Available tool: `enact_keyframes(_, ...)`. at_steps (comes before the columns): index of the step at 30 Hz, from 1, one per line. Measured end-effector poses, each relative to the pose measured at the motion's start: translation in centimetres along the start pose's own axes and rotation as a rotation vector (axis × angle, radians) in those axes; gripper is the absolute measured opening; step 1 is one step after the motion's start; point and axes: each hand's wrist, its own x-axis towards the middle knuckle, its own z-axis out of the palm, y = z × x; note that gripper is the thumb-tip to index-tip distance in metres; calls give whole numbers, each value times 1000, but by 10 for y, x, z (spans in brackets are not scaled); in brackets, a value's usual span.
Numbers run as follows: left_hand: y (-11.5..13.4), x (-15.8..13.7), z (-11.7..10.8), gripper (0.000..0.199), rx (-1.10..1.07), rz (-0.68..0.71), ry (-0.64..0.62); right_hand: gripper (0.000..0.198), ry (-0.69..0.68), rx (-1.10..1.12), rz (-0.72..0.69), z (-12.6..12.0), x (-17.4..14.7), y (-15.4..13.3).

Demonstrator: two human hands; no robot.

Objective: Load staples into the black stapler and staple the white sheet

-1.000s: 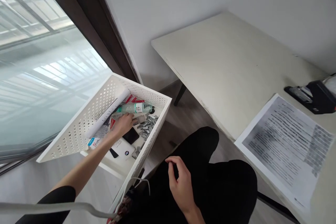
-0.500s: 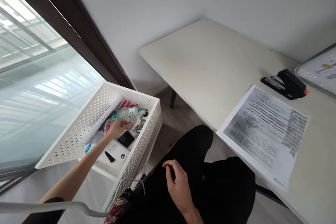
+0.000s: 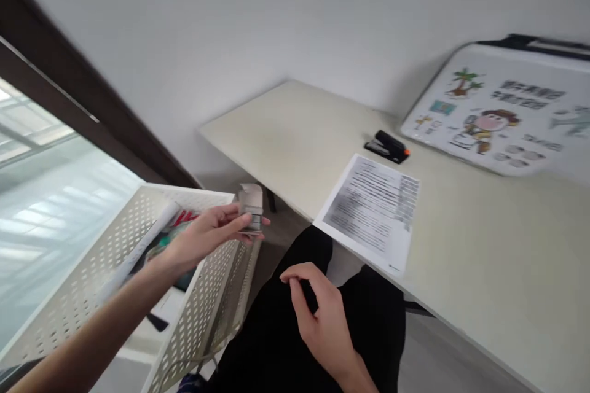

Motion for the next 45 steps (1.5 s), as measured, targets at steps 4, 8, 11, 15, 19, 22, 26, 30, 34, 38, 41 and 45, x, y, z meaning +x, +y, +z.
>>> enact_keyframes(4,22,36,74,41,-124,20,-317,20,282,-114,-100,-49,4,-21)
enact_keyframes(8,34,66,132,41,-107,52,-513,20,493,-308,-126,-96,1,-20)
enact_keyframes(11,44,83,166,43,-78,67,-642,21,481,-420,-42,-129,0,-13)
enact_keyframes(15,50,96,194,41,27,89,-687,28,397,-548,20,-163,-1,-6)
enact_keyframes(19,46,108,205,38,69,105,-708,36,332,-678,57,-183,-1,-3)
enact_keyframes(22,40,114,209,36,73,107,-720,34,256,-693,92,-191,1,-1)
enact_keyframes(26,33,118,214,34,32,106,-731,26,203,-672,151,-195,6,2)
enact_keyframes(30,27,122,214,30,45,112,-744,22,159,-675,192,-197,12,4)
enact_keyframes(34,24,123,211,24,70,150,-737,16,120,-694,234,-199,18,2)
enact_keyframes(38,21,122,206,24,56,175,-750,11,88,-711,205,-197,21,3)
enact_keyframes(41,19,122,204,27,-19,164,-768,9,97,-740,192,-196,21,4)
enact_keyframes(45,18,121,201,29,-103,115,-785,8,91,-727,237,-196,21,6)
